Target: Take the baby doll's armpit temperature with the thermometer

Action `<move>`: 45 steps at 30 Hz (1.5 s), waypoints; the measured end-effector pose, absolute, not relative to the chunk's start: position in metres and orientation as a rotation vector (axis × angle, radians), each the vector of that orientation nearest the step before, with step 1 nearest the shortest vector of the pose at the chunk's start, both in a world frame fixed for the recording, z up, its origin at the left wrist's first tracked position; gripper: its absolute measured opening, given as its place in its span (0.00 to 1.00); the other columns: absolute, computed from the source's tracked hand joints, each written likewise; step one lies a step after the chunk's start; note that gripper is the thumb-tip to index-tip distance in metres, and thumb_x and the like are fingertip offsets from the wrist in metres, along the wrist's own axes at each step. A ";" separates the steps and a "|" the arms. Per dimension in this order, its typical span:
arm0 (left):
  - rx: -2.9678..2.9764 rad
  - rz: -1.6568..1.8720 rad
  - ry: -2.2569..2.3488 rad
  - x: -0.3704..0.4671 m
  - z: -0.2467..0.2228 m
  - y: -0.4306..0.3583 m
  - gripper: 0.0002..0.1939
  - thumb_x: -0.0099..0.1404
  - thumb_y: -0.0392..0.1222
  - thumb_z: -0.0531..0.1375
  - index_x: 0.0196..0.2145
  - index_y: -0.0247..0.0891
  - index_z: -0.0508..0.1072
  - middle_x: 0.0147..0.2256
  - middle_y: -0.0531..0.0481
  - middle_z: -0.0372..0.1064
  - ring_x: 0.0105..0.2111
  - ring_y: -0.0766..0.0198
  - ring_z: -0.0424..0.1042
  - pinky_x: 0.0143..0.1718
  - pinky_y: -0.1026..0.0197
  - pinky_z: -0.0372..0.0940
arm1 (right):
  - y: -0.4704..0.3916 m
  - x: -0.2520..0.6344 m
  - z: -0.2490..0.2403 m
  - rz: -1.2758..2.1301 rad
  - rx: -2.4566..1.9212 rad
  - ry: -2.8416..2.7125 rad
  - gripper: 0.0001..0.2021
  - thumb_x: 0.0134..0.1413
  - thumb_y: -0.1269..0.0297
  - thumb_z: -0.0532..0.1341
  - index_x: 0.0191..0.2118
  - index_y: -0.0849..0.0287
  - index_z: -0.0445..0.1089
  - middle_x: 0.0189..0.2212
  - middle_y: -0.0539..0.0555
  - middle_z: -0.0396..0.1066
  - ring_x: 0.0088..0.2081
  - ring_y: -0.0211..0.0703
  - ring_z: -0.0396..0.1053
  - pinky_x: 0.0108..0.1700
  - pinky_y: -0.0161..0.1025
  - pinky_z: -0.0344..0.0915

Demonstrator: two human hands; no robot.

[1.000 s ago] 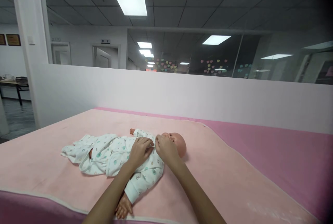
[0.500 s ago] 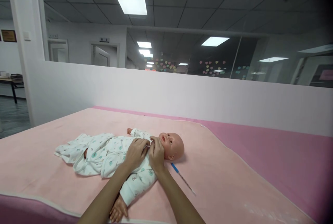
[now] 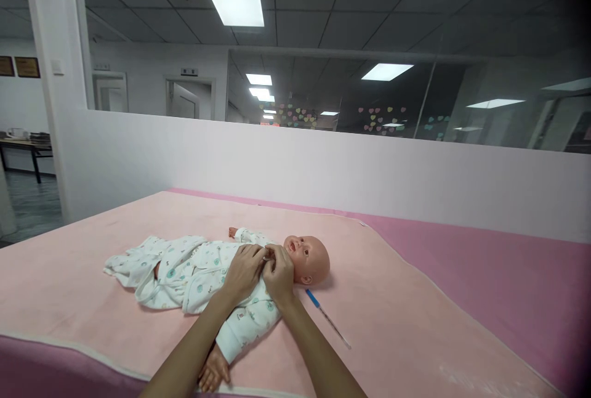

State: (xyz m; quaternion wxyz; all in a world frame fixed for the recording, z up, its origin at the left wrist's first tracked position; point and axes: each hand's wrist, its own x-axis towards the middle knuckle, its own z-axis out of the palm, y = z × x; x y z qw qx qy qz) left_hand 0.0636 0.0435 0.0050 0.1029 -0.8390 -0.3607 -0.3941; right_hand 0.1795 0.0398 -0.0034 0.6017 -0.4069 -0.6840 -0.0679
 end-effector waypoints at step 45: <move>-2.493 -1.484 -1.151 0.060 0.007 0.043 0.10 0.60 0.37 0.53 0.40 0.42 0.69 0.37 0.50 0.71 0.39 0.60 0.67 0.43 0.55 0.58 | 0.043 0.179 -0.010 -0.493 -1.016 -1.561 0.09 0.52 0.75 0.48 0.35 0.58 0.61 0.30 0.53 0.65 0.33 0.43 0.59 0.39 0.42 0.57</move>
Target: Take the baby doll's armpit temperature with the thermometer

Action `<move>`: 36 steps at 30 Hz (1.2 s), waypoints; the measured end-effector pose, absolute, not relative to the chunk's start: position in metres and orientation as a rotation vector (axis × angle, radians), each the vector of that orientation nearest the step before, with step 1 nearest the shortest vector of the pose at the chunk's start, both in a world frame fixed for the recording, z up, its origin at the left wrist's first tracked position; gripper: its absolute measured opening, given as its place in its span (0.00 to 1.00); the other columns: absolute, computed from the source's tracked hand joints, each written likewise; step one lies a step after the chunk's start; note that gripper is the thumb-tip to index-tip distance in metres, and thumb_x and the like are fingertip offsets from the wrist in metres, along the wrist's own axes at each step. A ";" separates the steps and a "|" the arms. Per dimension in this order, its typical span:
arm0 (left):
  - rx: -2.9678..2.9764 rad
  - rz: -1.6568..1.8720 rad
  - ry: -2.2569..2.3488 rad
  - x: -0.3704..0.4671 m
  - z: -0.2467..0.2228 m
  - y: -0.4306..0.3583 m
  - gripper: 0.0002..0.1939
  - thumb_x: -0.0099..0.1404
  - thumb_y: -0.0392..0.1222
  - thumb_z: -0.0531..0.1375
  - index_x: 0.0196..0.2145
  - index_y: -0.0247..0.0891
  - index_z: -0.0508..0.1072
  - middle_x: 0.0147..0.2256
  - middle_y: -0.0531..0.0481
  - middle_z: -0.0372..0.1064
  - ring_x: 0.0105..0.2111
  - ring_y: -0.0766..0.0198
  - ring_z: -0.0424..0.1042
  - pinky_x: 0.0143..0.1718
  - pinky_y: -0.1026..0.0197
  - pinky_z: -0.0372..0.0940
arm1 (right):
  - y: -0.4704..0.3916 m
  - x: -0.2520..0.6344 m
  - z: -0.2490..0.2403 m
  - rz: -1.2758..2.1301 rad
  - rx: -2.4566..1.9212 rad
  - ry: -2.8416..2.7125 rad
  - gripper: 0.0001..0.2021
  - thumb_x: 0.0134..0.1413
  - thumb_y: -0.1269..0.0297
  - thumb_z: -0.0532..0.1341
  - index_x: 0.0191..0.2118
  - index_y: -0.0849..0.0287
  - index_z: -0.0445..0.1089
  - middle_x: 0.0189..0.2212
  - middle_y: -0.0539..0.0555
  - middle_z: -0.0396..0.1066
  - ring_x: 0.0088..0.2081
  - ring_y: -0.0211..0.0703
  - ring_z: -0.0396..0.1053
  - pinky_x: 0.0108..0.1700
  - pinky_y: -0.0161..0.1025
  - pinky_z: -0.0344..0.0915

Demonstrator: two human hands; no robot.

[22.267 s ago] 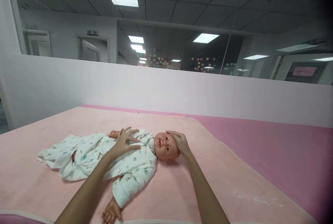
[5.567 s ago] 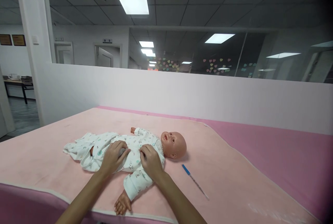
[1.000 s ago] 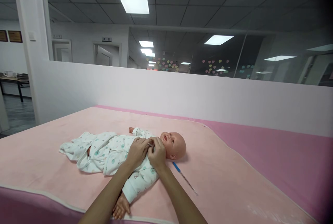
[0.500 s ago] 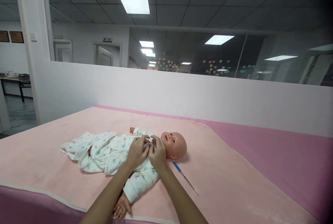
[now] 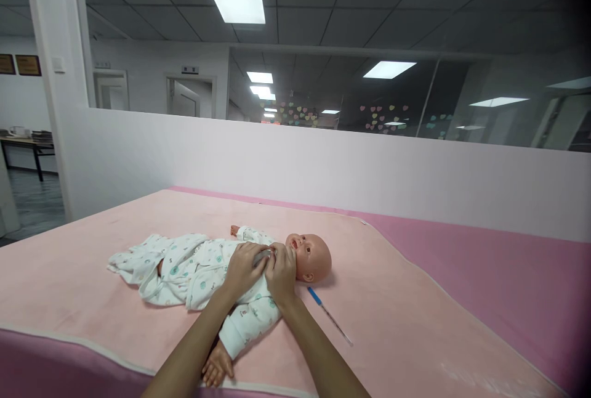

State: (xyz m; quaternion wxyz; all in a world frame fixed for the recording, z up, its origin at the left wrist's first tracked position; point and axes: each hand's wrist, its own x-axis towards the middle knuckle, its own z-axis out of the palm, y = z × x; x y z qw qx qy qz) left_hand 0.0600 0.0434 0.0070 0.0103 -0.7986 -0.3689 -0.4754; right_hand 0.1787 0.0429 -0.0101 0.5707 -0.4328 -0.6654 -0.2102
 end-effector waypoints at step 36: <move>-2.341 -1.323 -1.139 0.032 0.013 0.033 0.06 0.60 0.42 0.53 0.31 0.40 0.68 0.33 0.49 0.67 0.36 0.60 0.65 0.40 0.56 0.58 | 0.034 0.180 -0.002 -0.455 -1.001 -1.488 0.14 0.52 0.77 0.46 0.39 0.60 0.65 0.32 0.55 0.68 0.37 0.45 0.64 0.43 0.44 0.59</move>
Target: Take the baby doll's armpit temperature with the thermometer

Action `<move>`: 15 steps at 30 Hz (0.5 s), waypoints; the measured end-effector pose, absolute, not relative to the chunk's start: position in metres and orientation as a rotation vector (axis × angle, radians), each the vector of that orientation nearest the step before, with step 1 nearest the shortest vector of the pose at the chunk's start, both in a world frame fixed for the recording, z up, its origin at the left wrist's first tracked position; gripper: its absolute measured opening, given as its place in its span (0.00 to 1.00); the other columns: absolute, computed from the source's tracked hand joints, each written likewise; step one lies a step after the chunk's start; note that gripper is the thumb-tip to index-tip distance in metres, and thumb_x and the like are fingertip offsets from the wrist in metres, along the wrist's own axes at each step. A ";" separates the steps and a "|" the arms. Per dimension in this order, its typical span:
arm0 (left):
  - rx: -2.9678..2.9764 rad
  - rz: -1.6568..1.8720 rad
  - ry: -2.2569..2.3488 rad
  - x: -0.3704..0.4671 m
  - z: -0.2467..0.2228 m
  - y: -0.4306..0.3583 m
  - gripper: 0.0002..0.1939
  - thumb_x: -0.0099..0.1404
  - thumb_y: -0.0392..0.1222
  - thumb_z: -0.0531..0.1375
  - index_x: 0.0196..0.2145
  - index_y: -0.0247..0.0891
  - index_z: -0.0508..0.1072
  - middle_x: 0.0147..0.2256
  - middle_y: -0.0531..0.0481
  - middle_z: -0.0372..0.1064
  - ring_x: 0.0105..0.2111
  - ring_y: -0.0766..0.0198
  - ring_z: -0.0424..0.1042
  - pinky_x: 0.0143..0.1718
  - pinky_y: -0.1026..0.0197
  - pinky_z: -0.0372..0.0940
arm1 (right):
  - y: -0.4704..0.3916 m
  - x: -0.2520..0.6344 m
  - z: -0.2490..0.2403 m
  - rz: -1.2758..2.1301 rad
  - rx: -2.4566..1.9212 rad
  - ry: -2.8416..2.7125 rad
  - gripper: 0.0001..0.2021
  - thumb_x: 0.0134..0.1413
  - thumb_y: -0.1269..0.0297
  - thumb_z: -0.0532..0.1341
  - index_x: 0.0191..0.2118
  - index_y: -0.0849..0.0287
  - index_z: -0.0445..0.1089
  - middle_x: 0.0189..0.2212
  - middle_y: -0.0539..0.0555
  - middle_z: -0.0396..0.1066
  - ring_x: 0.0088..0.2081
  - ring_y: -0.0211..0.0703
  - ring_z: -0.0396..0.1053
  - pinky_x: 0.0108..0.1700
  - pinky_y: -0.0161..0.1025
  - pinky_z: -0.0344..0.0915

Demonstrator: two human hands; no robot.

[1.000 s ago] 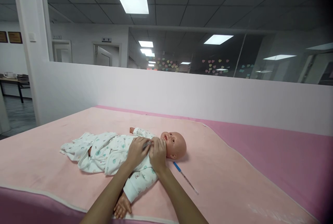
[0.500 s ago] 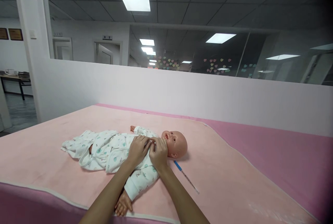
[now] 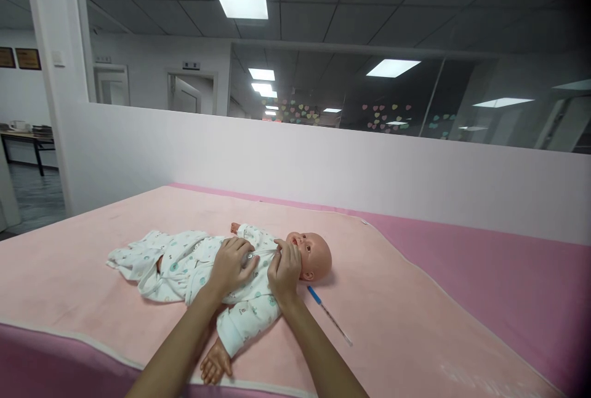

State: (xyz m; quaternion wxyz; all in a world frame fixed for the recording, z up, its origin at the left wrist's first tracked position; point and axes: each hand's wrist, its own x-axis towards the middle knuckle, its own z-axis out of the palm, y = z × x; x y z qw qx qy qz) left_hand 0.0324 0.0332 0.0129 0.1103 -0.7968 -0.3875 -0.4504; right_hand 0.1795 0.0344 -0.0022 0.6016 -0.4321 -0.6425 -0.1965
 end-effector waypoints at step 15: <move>-2.306 -1.409 -1.226 0.025 0.007 0.031 0.08 0.61 0.37 0.51 0.30 0.41 0.70 0.30 0.51 0.70 0.33 0.62 0.67 0.39 0.57 0.60 | 0.036 0.178 -0.005 -0.422 -1.026 -1.498 0.12 0.52 0.75 0.47 0.38 0.60 0.65 0.32 0.55 0.68 0.37 0.44 0.63 0.41 0.43 0.59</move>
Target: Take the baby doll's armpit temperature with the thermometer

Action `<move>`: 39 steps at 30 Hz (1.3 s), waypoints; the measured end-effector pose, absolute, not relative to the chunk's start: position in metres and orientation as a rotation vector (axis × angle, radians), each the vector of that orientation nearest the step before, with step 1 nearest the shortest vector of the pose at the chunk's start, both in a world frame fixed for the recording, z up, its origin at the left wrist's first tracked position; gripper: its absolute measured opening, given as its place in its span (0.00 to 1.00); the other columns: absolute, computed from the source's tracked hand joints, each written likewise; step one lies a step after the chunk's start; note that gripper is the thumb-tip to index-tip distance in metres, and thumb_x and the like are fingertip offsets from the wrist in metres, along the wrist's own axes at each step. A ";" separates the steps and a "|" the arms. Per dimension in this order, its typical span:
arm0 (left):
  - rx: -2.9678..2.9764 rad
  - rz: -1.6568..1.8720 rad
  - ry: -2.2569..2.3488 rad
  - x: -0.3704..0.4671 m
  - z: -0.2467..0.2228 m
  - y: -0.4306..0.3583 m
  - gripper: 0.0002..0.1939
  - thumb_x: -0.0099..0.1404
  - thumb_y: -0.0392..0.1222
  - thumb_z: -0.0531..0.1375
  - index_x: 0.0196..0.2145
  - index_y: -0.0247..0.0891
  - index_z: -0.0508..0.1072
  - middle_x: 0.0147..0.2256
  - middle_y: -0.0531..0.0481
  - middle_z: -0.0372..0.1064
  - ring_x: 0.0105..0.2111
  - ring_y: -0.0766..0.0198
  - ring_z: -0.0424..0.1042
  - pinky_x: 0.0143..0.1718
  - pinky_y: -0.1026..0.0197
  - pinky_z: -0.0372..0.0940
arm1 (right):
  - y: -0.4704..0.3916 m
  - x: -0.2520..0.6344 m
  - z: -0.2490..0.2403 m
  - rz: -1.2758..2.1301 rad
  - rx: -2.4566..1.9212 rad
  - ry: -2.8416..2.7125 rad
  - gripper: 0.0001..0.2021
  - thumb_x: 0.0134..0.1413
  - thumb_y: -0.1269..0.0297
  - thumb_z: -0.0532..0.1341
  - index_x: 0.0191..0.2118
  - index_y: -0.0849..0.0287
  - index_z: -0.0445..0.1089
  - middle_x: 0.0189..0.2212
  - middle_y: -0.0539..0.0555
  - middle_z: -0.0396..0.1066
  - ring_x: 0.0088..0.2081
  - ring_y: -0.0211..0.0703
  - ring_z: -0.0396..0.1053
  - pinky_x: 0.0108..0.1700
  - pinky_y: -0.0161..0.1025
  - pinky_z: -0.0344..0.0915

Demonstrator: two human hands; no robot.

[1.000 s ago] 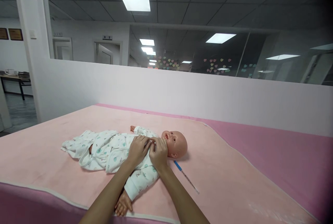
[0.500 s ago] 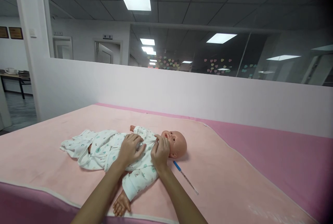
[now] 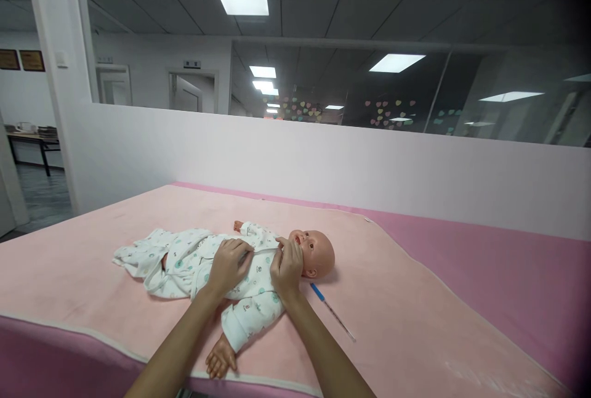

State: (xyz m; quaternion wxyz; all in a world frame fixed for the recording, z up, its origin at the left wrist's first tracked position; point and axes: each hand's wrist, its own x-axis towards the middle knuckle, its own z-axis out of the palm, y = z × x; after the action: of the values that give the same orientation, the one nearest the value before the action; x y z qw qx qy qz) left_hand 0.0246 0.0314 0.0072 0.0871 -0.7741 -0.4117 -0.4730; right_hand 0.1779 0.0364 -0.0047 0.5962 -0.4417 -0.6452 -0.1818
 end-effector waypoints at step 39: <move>-2.184 -1.325 -1.296 0.023 -0.003 0.036 0.09 0.61 0.41 0.52 0.33 0.43 0.72 0.32 0.53 0.73 0.33 0.63 0.71 0.33 0.63 0.63 | 0.041 0.180 -0.007 -0.467 -0.975 -1.414 0.07 0.53 0.74 0.49 0.37 0.60 0.61 0.30 0.55 0.66 0.33 0.44 0.61 0.36 0.42 0.60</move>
State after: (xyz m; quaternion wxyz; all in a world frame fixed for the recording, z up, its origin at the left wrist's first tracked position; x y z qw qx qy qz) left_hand 0.0230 0.0358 -0.0032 0.1380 -0.7550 -0.4482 -0.4583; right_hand 0.1795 0.0405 -0.0067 0.6293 -0.4256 -0.6175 -0.2038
